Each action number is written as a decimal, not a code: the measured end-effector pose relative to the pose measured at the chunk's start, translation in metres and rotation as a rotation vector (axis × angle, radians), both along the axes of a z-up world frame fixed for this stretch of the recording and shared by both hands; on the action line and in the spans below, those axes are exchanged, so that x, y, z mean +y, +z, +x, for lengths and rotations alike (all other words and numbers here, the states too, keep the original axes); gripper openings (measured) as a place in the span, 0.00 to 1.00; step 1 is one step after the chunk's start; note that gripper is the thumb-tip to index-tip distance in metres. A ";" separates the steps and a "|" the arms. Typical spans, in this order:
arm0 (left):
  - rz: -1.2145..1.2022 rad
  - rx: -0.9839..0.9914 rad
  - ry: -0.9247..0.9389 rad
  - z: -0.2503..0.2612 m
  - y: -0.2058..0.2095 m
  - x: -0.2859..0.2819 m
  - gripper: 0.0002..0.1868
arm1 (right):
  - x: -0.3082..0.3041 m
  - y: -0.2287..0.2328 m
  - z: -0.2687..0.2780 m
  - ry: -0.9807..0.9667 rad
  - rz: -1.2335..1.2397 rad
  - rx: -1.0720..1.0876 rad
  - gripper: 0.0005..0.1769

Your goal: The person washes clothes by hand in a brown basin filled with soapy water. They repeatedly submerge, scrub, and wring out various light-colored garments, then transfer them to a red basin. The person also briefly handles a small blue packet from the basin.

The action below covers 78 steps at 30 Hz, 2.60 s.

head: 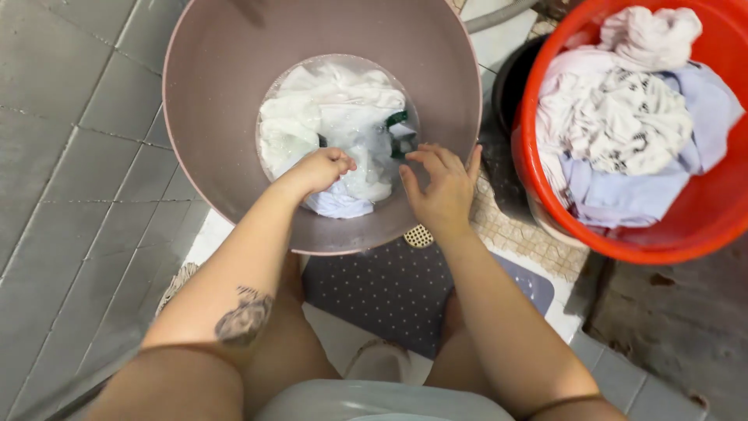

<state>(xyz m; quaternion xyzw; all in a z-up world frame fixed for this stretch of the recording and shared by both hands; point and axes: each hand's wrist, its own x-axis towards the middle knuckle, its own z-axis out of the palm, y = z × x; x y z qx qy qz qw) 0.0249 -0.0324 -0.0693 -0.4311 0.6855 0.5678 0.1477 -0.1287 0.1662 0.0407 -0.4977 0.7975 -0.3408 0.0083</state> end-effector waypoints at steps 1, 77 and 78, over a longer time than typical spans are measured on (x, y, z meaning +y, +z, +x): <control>-0.132 -0.047 -0.097 -0.010 -0.023 -0.010 0.15 | -0.005 -0.001 0.000 -0.039 -0.069 0.006 0.08; -0.380 -0.199 -0.260 -0.080 -0.197 -0.046 0.46 | -0.033 0.014 -0.025 -0.025 0.003 0.033 0.04; -0.411 -0.075 -0.163 -0.075 -0.170 -0.041 0.48 | -0.034 0.014 -0.025 -0.022 0.030 0.041 0.04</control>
